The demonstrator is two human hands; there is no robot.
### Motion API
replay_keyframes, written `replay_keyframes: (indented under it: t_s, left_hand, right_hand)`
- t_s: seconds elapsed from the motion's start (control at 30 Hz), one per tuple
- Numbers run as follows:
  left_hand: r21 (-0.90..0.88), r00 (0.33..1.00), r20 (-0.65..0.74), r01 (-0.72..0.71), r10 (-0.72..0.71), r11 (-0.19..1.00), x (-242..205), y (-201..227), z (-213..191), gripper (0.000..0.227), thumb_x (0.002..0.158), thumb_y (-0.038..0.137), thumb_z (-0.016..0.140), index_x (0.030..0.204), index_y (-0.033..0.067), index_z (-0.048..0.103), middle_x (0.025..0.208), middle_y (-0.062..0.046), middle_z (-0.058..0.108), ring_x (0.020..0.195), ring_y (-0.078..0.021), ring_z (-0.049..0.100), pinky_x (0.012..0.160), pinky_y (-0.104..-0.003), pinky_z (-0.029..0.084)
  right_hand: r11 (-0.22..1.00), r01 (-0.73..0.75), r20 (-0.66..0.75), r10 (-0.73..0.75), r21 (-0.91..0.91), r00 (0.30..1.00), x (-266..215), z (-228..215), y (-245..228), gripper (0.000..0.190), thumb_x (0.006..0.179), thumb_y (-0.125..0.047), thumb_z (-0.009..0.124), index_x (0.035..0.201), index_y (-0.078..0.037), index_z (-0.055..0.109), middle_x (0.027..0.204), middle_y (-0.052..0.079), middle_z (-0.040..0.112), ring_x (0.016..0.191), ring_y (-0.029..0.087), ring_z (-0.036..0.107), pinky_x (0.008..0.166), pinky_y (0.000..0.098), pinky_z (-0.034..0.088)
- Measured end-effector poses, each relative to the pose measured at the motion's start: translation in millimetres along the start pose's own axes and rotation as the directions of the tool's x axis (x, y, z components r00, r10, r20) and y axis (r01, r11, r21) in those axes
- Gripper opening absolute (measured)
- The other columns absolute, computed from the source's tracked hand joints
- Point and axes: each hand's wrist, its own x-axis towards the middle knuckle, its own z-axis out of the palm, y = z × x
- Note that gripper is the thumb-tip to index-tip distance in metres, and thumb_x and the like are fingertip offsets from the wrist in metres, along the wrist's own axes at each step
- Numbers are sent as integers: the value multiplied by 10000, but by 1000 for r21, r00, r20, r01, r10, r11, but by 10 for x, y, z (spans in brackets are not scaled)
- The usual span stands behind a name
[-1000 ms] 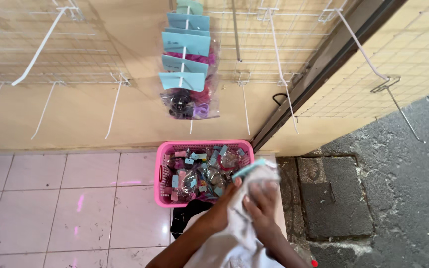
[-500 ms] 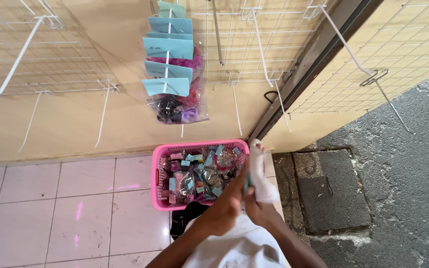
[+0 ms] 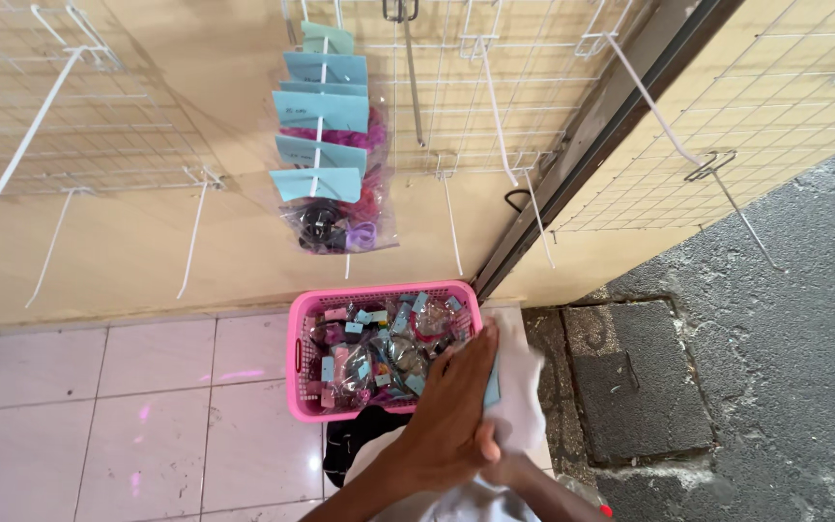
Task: The person sorts through packaged hair accessories in a basket and wipes them with a cloth before hanging them on a wire display rack.
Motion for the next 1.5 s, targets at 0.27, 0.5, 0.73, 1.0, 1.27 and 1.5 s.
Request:
replay_keyframes:
  t_s: [0.27, 0.5, 0.73, 1.0, 1.27, 1.5]
  left_hand:
    - [-42, 999, 14, 53, -53, 998, 29, 3, -44, 1135, 1003, 783, 295, 1611, -119, -28, 1713, -341, 95, 1628, -435, 106, 1285, -554, 72]
    - [-202, 994, -88, 43, -61, 978, -42, -224, 46, 774, 1119, 489, 361, 1663, 8, 94, 1760, -228, 128, 1637, -365, 131, 1294, -470, 118]
    - [-682, 956, 29, 233, -292, 694, -129, -248, -127, 752, 1055, 549, 264, 1665, 142, 96, 1759, -115, 127, 1613, -311, 128, 1262, -427, 146]
    - [-455, 994, 51, 113, -101, 883, -180, -115, -1, 803, 1062, 609, 167, 1683, 122, 17, 1795, -123, 11, 1639, -304, -17, 1288, -473, 6]
    - [-231, 996, -92, -19, -3, 973, -117, -63, 95, 764, 1128, 555, 172, 1678, 43, 37, 1782, -176, 125, 1657, -341, 132, 1309, -488, 66]
    - [-524, 995, -61, 37, -81, 851, -41, -279, -16, 776, 1071, 587, 186, 1679, 121, 63, 1772, -126, 91, 1625, -294, 128, 1289, -467, 180]
  right_hand:
    - [957, 76, -113, -45, 281, 993, 162, -43, -203, 1097, 1007, -773, 342, 1721, -33, -42, 1725, 229, 214, 1544, 388, 333, 1267, 492, 327]
    - [704, 65, -336, 255, 708, 907, -21, -94, 313, 959, 1034, -674, 307, 1638, 33, 75, 1651, 238, 229, 1486, 374, 307, 1200, 506, 277]
    - [752, 161, 87, -137, -639, 987, -61, -45, 210, 760, 1119, -535, 231, 1641, 2, 100, 1722, 292, 46, 1612, 480, 24, 1303, 528, 93]
    - [768, 107, -39, -169, -632, 985, 235, -180, -216, 876, 1071, -596, 159, 1649, 60, 101, 1734, 299, 111, 1629, 471, 65, 1302, 516, 87]
    - [832, 25, -63, -72, -554, 995, 86, -52, -165, 974, 1051, -645, 143, 1656, 93, -52, 1593, 196, 390, 1466, 268, 432, 1304, 453, 207]
    - [749, 120, 30, -133, -651, 991, -2, -34, 266, 727, 1131, -539, 84, 1633, -15, 123, 1750, 288, -3, 1665, 449, -19, 1352, 501, 120]
